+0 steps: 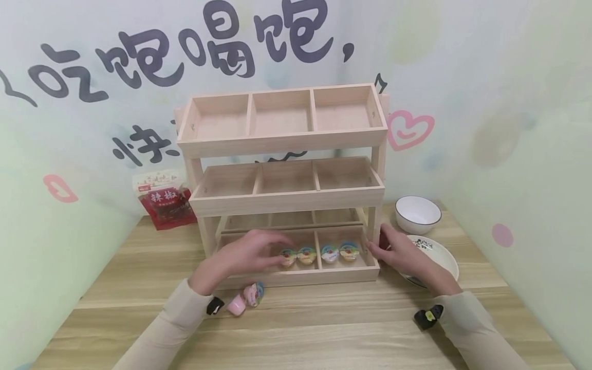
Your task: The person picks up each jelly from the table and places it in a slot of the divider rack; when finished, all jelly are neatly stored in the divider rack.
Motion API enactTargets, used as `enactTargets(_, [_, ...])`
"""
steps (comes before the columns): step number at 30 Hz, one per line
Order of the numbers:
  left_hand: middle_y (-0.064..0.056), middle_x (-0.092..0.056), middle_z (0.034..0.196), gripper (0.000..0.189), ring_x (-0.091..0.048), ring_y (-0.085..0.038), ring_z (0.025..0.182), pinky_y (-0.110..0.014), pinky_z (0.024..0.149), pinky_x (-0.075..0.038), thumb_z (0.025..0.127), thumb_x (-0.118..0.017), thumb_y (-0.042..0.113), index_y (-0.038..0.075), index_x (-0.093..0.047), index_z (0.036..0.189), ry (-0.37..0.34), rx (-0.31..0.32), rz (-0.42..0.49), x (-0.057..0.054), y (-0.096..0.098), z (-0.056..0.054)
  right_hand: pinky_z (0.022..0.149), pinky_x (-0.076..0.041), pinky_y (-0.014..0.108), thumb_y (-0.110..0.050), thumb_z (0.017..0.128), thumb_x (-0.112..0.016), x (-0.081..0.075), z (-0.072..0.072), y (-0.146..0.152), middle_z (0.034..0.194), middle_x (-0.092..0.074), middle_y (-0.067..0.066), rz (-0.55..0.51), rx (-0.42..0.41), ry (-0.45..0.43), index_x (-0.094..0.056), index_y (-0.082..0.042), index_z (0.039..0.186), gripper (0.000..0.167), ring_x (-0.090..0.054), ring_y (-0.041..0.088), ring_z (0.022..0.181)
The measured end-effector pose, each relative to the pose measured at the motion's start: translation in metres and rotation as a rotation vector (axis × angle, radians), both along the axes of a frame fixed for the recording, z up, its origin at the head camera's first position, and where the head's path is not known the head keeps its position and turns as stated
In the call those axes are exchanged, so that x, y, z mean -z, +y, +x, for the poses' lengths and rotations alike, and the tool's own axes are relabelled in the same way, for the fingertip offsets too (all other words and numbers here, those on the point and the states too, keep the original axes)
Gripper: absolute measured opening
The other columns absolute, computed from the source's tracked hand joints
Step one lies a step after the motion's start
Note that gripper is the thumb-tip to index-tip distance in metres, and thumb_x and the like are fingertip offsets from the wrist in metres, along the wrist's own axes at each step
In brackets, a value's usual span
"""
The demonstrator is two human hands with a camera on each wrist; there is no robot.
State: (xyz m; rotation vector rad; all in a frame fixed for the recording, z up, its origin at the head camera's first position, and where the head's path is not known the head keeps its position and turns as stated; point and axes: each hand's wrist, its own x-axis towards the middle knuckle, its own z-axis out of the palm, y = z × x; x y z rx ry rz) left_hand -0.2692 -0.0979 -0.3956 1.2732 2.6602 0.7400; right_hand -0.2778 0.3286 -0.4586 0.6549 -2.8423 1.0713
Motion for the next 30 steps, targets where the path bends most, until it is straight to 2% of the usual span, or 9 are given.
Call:
enactTargets(4, [-0.011, -0.077, 0.131, 0.028, -0.075, -0.026, 0.111, -0.047, 0.096, -0.063, 0.105, -0.073, 0.018, 0.005, -0.074, 0.130, 0.013, -0.017, 0.108, 0.002, -0.018, 0.011, 0.075, -0.058, 0.026, -0.028, 0.107, -0.070, 0.000, -0.001, -0.002, 0.107, -0.074, 0.007, 0.001, 0.000, 0.013, -0.047, -0.004, 0.151, 0.055, -0.068, 0.008, 0.091])
enactTargets(9, [-0.006, -0.081, 0.117, 0.020, -0.074, -0.013, 0.092, -0.032, 0.081, -0.065, 0.104, -0.074, 0.015, 0.006, -0.078, 0.121, 0.072, -0.031, 0.193, 0.010, -0.036, 0.022, 0.072, -0.058, 0.027, -0.025, 0.107, -0.070, 0.000, 0.000, -0.002, 0.099, -0.073, 0.004, -0.007, 0.000, 0.039, -0.051, -0.004, 0.145, 0.048, -0.067, 0.006, 0.087])
enactTargets(12, [-0.002, -0.081, 0.110, 0.017, -0.072, -0.008, 0.090, -0.026, 0.078, -0.063, 0.102, -0.076, 0.014, 0.008, -0.080, 0.117, 0.114, -0.025, 0.231, 0.015, -0.044, 0.025, 0.070, -0.057, 0.027, -0.023, 0.107, -0.070, 0.000, 0.001, -0.002, 0.098, -0.072, 0.004, -0.016, -0.001, 0.043, -0.051, -0.003, 0.144, 0.047, -0.066, 0.006, 0.085])
enactTargets(17, [0.002, -0.079, 0.104, 0.017, -0.067, -0.003, 0.089, -0.022, 0.071, -0.060, 0.101, -0.077, 0.011, 0.011, -0.079, 0.118, 0.118, -0.027, 0.251, 0.023, -0.057, 0.032, 0.071, -0.058, 0.027, -0.023, 0.107, -0.070, 0.002, 0.001, -0.004, 0.099, -0.072, 0.004, -0.021, -0.013, 0.034, -0.051, -0.003, 0.145, 0.047, -0.067, 0.005, 0.087])
enactTargets(20, [0.001, -0.077, 0.100, 0.016, -0.066, -0.003, 0.086, -0.021, 0.068, -0.059, 0.098, -0.079, 0.006, 0.008, -0.079, 0.114, 0.128, 0.010, 0.271, 0.027, -0.063, 0.039, 0.073, -0.058, 0.027, -0.024, 0.107, -0.070, 0.002, 0.000, -0.006, 0.103, -0.073, 0.006, -0.026, -0.017, 0.028, -0.050, -0.003, 0.147, 0.049, -0.068, 0.006, 0.090])
enactTargets(24, [0.000, -0.080, 0.100, 0.012, -0.070, -0.001, 0.088, -0.022, 0.075, -0.062, 0.097, -0.080, 0.005, 0.007, -0.080, 0.110, 0.081, 0.044, 0.226, 0.027, -0.066, 0.048, 0.075, -0.059, 0.027, -0.025, 0.108, -0.070, 0.002, -0.001, -0.006, 0.106, -0.074, 0.006, -0.023, -0.012, 0.022, -0.048, -0.003, 0.150, 0.052, -0.068, 0.006, 0.092])
enactTargets(27, [-0.001, -0.081, 0.103, 0.012, -0.072, -0.001, 0.092, -0.023, 0.083, -0.063, 0.098, -0.079, 0.008, 0.006, -0.080, 0.111, 0.032, 0.039, 0.142, 0.023, -0.063, 0.051, 0.074, -0.058, 0.026, -0.025, 0.108, -0.070, 0.001, 0.000, -0.004, 0.104, -0.073, 0.005, -0.015, -0.001, 0.025, -0.049, -0.004, 0.149, 0.051, -0.068, 0.006, 0.090])
enactTargets(30, [-0.003, -0.080, 0.106, 0.016, -0.073, -0.004, 0.092, -0.022, 0.083, -0.062, 0.096, -0.081, 0.009, 0.006, -0.080, 0.112, 0.030, 0.057, 0.086, 0.021, -0.059, 0.053, 0.074, -0.058, 0.026, -0.025, 0.107, -0.070, 0.001, 0.001, -0.003, 0.102, -0.073, 0.004, -0.012, 0.005, 0.030, -0.050, -0.004, 0.146, 0.049, -0.067, 0.006, 0.089])
